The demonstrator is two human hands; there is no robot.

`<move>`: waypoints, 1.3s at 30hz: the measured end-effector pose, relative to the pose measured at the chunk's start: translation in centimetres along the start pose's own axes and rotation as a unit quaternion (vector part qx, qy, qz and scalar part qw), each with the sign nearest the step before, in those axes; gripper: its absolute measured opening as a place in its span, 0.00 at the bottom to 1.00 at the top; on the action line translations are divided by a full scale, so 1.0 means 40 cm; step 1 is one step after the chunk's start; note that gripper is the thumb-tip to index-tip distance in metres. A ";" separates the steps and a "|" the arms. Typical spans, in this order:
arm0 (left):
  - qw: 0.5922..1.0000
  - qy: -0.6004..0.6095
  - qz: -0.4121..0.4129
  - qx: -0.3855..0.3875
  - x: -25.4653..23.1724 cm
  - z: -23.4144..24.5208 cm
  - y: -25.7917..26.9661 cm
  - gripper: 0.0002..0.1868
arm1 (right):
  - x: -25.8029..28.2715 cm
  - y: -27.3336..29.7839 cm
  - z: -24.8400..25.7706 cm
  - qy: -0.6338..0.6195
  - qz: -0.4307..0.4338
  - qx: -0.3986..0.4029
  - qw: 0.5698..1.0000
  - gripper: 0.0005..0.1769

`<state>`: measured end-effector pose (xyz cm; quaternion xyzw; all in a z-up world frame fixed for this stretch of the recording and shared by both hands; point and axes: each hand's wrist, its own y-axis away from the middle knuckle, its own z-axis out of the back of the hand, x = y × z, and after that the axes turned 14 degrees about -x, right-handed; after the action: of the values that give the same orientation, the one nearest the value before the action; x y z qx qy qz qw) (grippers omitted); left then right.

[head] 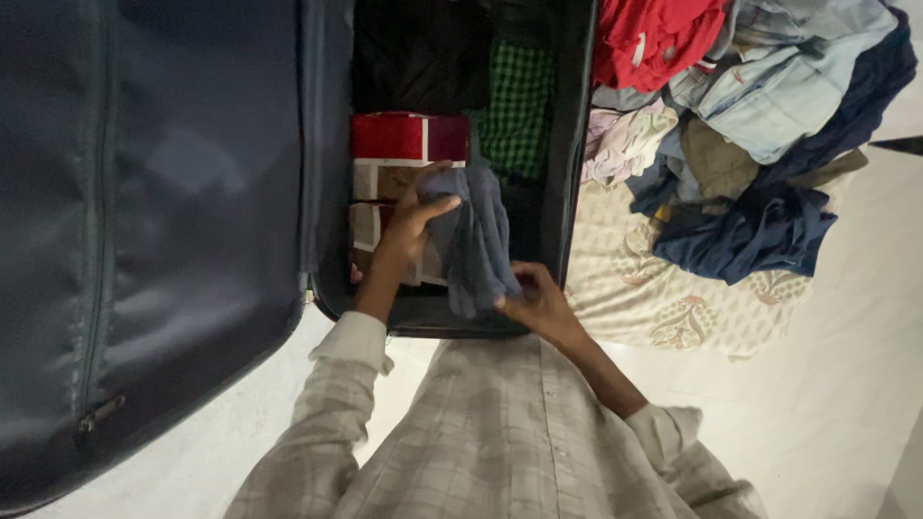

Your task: The person folds various clothes, including shirts and pants, and places them into an open suitcase. The person arranges the folded items neatly inside the suitcase, filling the available space.

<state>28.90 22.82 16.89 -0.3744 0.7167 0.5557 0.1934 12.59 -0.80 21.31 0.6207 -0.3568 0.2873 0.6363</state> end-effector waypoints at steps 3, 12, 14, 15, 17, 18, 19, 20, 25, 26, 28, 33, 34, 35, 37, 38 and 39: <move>1.000 -0.025 -0.006 0.003 0.053 -0.005 -0.060 0.33 | -0.064 -0.045 -0.019 0.085 0.048 -0.058 0.994 0.44; 0.979 -0.199 -0.014 -0.045 0.233 -0.070 -0.175 0.43 | -0.044 -0.076 -0.043 0.237 -0.024 -0.140 0.961 0.61; 0.980 -0.192 0.017 -0.045 0.252 -0.075 -0.181 0.48 | -0.045 -0.077 -0.048 0.274 -0.032 -0.154 0.949 0.64; 0.990 -0.137 0.023 -0.030 0.260 -0.074 -0.182 0.51 | -0.048 -0.077 -0.051 0.293 -0.036 -0.160 0.942 0.65; 0.988 -0.141 0.031 -0.046 0.279 -0.068 -0.183 0.53 | -0.064 -0.072 -0.057 0.288 -0.040 -0.179 0.940 0.62; 0.976 -0.201 0.033 -0.076 0.292 -0.060 -0.181 0.53 | -0.079 -0.071 -0.056 0.285 -0.042 -0.187 0.939 0.60; 0.959 -0.260 0.034 -0.107 0.307 -0.046 -0.182 0.53 | -0.099 -0.080 -0.055 0.256 -0.059 -0.188 0.946 0.60; 0.947 -0.297 -0.054 -0.114 0.332 -0.037 -0.179 0.53 | -0.126 -0.094 -0.057 0.226 -0.076 -0.190 0.953 0.60; 0.891 -0.416 -0.125 -0.131 0.415 -0.003 -0.174 0.54 | -0.303 -0.182 -0.034 0.311 0.105 -0.246 0.912 0.54; 0.884 -0.413 -0.168 -0.142 0.425 0.003 -0.176 0.52 | -0.333 -0.209 -0.030 0.310 0.127 -0.258 0.906 0.54; 0.864 -0.405 -0.251 -0.165 0.449 0.017 -0.186 0.47 | -0.376 -0.252 -0.026 0.319 0.140 -0.266 0.899 0.52; 0.929 -0.313 -0.169 -0.101 0.455 0.087 -0.218 0.46 | -0.392 -0.296 -0.032 0.363 0.133 -0.297 0.873 0.37; 0.942 -0.272 -0.174 -0.088 0.445 0.099 -0.220 0.45 | -0.388 -0.290 -0.025 0.360 0.105 -0.300 0.877 0.35; 0.956 -0.244 -0.110 -0.118 0.432 0.109 -0.221 0.45 | -0.389 -0.274 -0.013 0.356 0.076 -0.302 0.881 0.32; 0.967 -0.184 0.021 -0.175 0.402 0.118 -0.227 0.44 | -0.407 -0.261 0.000 0.367 0.057 -0.312 0.874 0.30; 0.978 -0.149 0.023 -0.141 0.394 0.119 -0.218 0.43 | -0.425 -0.264 0.007 0.376 0.066 -0.321 0.867 0.30; 0.987 -0.114 0.021 -0.107 0.382 0.122 -0.213 0.42 | -0.447 -0.277 0.008 0.386 0.074 -0.324 0.861 0.30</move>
<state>24.79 21.64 -0.76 -0.3117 0.6343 0.6722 0.2208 11.13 -0.44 0.33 0.1909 -0.2004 0.4184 0.8651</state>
